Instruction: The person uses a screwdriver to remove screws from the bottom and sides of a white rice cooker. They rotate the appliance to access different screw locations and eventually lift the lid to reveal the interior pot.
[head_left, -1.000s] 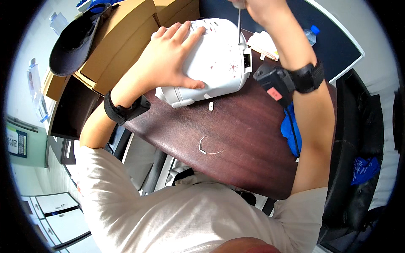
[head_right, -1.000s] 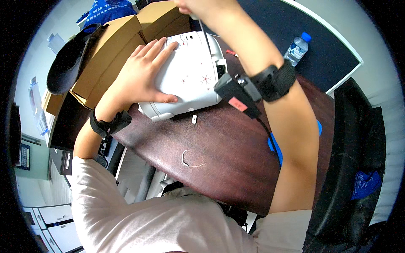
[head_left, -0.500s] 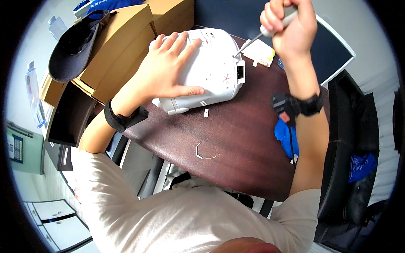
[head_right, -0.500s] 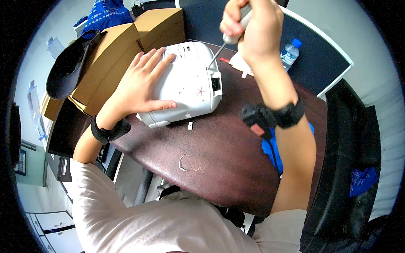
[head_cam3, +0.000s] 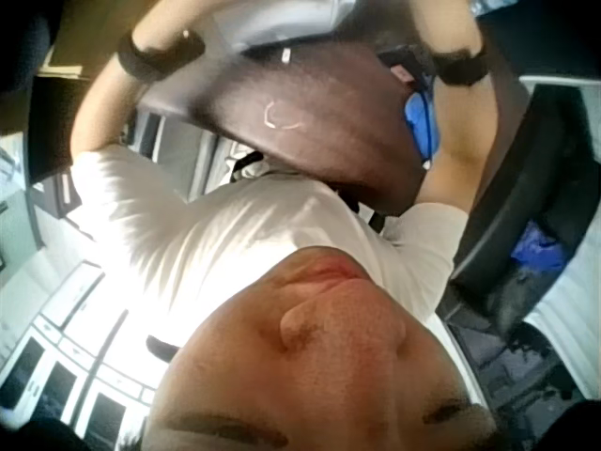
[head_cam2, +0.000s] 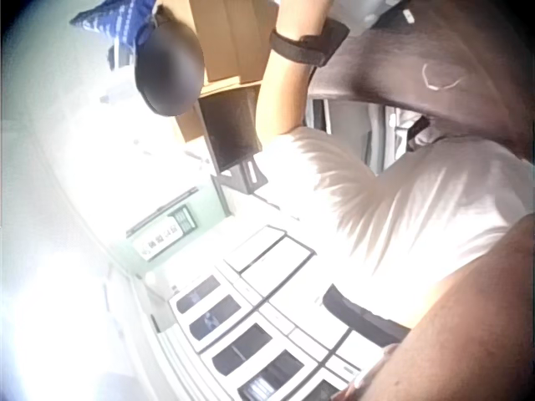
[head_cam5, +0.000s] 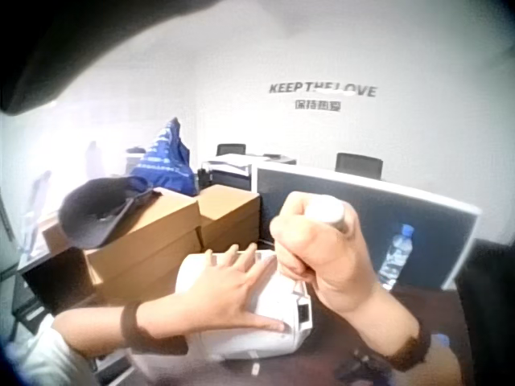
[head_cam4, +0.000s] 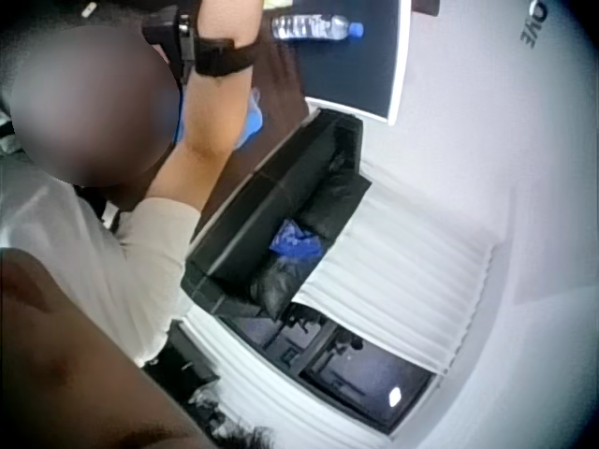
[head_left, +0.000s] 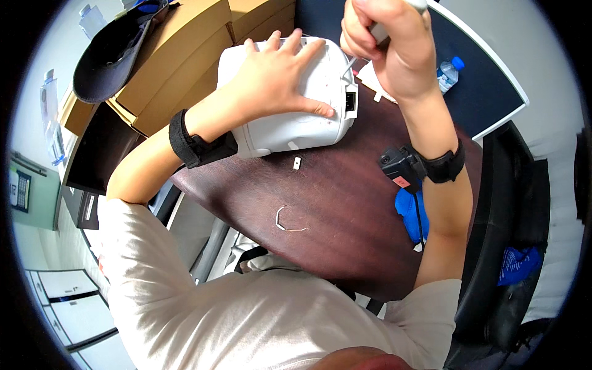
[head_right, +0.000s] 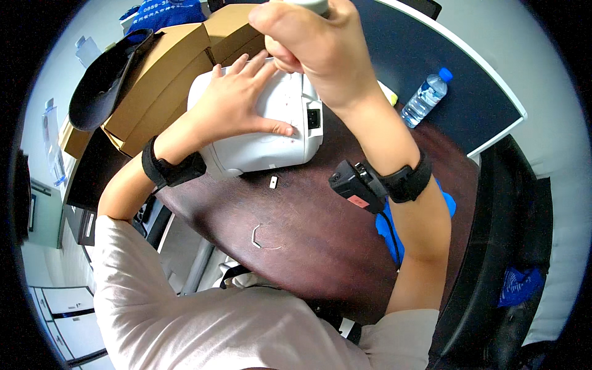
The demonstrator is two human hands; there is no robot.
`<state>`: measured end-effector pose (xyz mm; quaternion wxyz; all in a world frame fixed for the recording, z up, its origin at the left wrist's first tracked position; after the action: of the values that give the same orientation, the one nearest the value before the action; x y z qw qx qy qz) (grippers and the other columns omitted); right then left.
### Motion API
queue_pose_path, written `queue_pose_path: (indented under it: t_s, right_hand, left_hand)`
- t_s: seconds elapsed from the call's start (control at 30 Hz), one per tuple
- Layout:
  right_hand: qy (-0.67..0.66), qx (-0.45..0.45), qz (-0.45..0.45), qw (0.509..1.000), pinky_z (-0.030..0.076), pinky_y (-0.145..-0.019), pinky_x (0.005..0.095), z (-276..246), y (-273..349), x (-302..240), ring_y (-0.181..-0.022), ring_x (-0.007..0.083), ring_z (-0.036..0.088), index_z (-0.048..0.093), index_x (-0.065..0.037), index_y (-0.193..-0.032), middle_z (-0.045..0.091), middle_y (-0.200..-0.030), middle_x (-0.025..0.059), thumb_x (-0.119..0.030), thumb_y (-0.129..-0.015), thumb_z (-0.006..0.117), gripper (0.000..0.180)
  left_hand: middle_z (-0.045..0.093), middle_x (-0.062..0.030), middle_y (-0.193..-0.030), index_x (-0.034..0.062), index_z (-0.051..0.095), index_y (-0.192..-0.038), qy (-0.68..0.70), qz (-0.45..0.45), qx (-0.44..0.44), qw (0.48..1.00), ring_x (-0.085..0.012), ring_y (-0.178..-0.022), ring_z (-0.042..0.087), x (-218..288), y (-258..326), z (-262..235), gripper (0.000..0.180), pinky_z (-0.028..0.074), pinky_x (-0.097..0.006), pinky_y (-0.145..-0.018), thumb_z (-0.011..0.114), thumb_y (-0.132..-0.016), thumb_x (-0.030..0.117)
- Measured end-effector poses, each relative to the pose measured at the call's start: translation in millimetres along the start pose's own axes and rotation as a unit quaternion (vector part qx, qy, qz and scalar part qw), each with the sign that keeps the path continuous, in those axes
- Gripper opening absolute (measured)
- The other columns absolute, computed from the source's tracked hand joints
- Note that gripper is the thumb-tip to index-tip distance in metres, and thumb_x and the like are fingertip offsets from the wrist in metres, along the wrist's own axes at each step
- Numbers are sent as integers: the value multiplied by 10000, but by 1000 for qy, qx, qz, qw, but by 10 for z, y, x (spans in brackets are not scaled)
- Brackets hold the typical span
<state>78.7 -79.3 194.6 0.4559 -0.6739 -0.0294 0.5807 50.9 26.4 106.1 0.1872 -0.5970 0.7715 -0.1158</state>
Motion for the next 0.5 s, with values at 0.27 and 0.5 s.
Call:
queue_pose_path:
  t_s: [0.27, 0.5]
  right_hand:
    - [-144, 100, -4, 984, 232, -328, 259, -655, 21, 52, -346, 90, 245, 383, -142, -588, 331, -439, -22, -326, -924, 453, 389]
    - [0, 141, -3, 990, 315, -352, 232, -100, -42, -16, -381, 65, 381, 504, -91, -685, 415, -497, -26, -268, -955, 534, 324]
  left_hand:
    - [485, -248, -1392, 135, 436, -1461, -21, 28, 11, 999, -409, -1274, 483, 68, 47, -59, 1079, 410, -552, -974, 639, -654, 822]
    - [522, -196, -1268, 151, 471, -1431, -41, 80, 81, 993, -382, -1136, 524, 97, 138, -67, 1013, 426, -516, -846, 590, -690, 832]
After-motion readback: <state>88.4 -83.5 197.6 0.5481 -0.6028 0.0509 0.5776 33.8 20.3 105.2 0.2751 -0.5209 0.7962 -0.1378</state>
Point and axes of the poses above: each hand's wrist, its own y-axis away from the middle knuckle, its own z-axis out of the palm, x = y × z, the point moved 8 cm from there along -y, towards the middle knuckle
